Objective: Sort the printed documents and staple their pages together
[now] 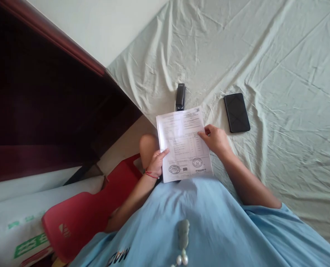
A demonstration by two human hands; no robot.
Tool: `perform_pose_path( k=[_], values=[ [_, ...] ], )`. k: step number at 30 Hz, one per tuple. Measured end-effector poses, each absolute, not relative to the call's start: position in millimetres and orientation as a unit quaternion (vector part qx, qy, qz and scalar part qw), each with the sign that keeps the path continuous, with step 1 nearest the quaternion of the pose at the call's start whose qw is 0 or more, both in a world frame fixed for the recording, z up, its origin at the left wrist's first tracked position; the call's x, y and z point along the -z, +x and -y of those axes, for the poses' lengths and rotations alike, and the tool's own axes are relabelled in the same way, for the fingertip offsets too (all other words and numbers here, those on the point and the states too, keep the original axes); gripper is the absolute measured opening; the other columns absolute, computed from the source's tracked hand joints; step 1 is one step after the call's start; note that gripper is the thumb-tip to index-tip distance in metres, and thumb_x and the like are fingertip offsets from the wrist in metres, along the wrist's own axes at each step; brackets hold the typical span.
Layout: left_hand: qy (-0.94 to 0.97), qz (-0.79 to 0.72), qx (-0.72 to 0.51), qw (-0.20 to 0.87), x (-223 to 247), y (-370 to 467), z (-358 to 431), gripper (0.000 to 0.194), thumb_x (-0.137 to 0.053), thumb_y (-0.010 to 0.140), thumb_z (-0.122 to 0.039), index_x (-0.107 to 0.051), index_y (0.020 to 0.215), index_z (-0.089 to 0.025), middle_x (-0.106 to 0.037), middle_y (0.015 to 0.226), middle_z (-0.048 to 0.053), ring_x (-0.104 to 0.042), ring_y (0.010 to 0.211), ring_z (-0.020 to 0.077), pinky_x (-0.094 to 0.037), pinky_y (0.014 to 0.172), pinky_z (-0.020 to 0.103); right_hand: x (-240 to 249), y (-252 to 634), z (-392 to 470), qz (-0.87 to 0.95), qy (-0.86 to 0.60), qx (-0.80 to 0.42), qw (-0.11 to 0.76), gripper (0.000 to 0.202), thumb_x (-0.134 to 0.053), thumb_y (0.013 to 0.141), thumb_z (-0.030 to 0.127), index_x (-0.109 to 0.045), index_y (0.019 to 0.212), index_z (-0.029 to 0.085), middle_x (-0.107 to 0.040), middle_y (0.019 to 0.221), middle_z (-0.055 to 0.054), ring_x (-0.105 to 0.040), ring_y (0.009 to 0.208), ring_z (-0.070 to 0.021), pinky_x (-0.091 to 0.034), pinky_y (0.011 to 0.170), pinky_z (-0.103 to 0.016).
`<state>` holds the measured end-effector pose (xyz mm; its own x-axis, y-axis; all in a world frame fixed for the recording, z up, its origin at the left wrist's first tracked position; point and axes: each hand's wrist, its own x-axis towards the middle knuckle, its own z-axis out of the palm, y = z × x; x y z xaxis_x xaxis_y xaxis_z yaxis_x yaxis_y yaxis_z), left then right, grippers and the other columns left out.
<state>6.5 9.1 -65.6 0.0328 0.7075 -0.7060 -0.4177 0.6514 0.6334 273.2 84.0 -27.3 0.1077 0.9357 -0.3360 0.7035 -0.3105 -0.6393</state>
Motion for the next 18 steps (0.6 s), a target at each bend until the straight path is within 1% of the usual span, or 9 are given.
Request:
perform_pose_path(
  k=[2, 3, 5, 8, 10, 11, 13, 16, 18],
  values=[
    [0.125, -0.572, -0.404, 0.703, 66, 7, -7, 0.064, -0.104, 0.052, -0.053, -0.079, 0.092, -0.010, -0.083, 0.088, 0.013, -0.081, 0.084, 0.0323, -0.064, 0.092, 0.048, 30, 272, -86, 0.562, -0.719, -0.373, 0.166, 0.015, -0.074, 0.085, 0.036, -0.067, 0.081, 0.023, -0.072, 0.077, -0.003, -0.063, 0.070, -0.0195, -0.041, 0.066, -0.032],
    [0.121, -0.575, -0.407, 0.700, 66, 8, -7, 0.066, -0.105, 0.051, -0.052, -0.079, 0.093, -0.010, -0.083, 0.088, 0.013, -0.081, 0.082, 0.0314, -0.064, 0.091, 0.048, 31, 273, -87, 0.565, -0.716, -0.374, 0.168, 0.017, -0.073, 0.085, 0.035, -0.063, 0.077, 0.024, -0.068, 0.072, -0.001, -0.058, 0.066, -0.0182, -0.039, 0.065, -0.032],
    [0.113, -0.580, -0.414, 0.693, 67, 7, -6, 0.068, -0.106, 0.049, -0.051, -0.079, 0.094, -0.010, -0.082, 0.086, 0.012, -0.080, 0.079, 0.0304, -0.064, 0.091, 0.048, 33, 276, -87, 0.581, -0.707, -0.367, 0.166, 0.031, -0.072, 0.087, 0.038, -0.054, 0.066, 0.024, -0.057, 0.061, 0.002, -0.049, 0.061, -0.0162, -0.034, 0.063, -0.032],
    [0.112, -0.580, -0.423, 0.687, 67, 6, -9, 0.067, -0.105, 0.051, -0.056, -0.078, 0.092, -0.011, -0.082, 0.085, 0.012, -0.081, 0.085, 0.0313, -0.063, 0.094, 0.048, 33, 285, -87, 0.614, -0.687, -0.354, 0.162, 0.047, -0.064, 0.091, 0.041, -0.036, 0.057, 0.026, -0.042, 0.054, 0.003, -0.038, 0.056, -0.0149, -0.028, 0.061, -0.033],
    [0.119, -0.580, -0.427, 0.683, 67, 6, -10, 0.067, -0.102, 0.054, -0.061, -0.077, 0.091, -0.012, -0.082, 0.086, 0.011, -0.081, 0.089, 0.0319, -0.063, 0.094, 0.047, 30, 291, -87, 0.631, -0.681, -0.336, 0.160, 0.047, -0.058, 0.093, 0.043, -0.034, 0.058, 0.026, -0.041, 0.054, 0.002, -0.036, 0.056, -0.0154, -0.026, 0.061, -0.034],
    [0.126, -0.581, -0.427, 0.681, 66, 6, -11, 0.067, -0.101, 0.055, -0.063, -0.077, 0.091, -0.013, -0.082, 0.086, 0.011, -0.081, 0.091, 0.0317, -0.063, 0.094, 0.046, 29, 295, -88, 0.636, -0.681, -0.324, 0.163, 0.045, -0.056, 0.094, 0.044, -0.036, 0.059, 0.026, -0.042, 0.054, 0.001, -0.037, 0.056, -0.0160, -0.026, 0.061, -0.035],
    [0.153, -0.585, -0.427, 0.672, 66, 4, -11, 0.067, -0.099, 0.058, -0.067, -0.078, 0.093, -0.014, -0.082, 0.087, 0.010, -0.081, 0.092, 0.0307, -0.063, 0.093, 0.045, 25, 304, -87, 0.638, -0.686, -0.299, 0.179, 0.038, -0.052, 0.095, 0.045, -0.047, 0.063, 0.026, -0.050, 0.059, -0.001, -0.043, 0.058, -0.0182, -0.030, 0.062, -0.035],
    [0.235, -0.600, -0.433, 0.631, 63, -7, -8, 0.063, -0.091, 0.069, -0.071, -0.080, 0.098, -0.016, -0.083, 0.097, 0.010, -0.080, 0.100, 0.0291, -0.062, 0.097, 0.042, 21, 322, -86, 0.645, -0.686, -0.260, 0.214, 0.027, -0.054, 0.093, 0.043, -0.065, 0.077, 0.025, -0.064, 0.071, -0.005, -0.056, 0.072, -0.0228, -0.038, 0.068, -0.036],
    [0.293, -0.622, -0.435, 0.581, 58, -20, -6, 0.059, -0.087, 0.077, -0.070, -0.081, 0.100, -0.017, -0.083, 0.104, 0.010, -0.078, 0.107, 0.0286, -0.061, 0.100, 0.039, 19, 335, -85, 0.632, -0.696, -0.258, 0.221, 0.026, -0.057, 0.093, 0.046, -0.070, 0.084, 0.025, -0.065, 0.073, -0.005, -0.058, 0.073, -0.0228, -0.040, 0.068, -0.035]
  ],
)
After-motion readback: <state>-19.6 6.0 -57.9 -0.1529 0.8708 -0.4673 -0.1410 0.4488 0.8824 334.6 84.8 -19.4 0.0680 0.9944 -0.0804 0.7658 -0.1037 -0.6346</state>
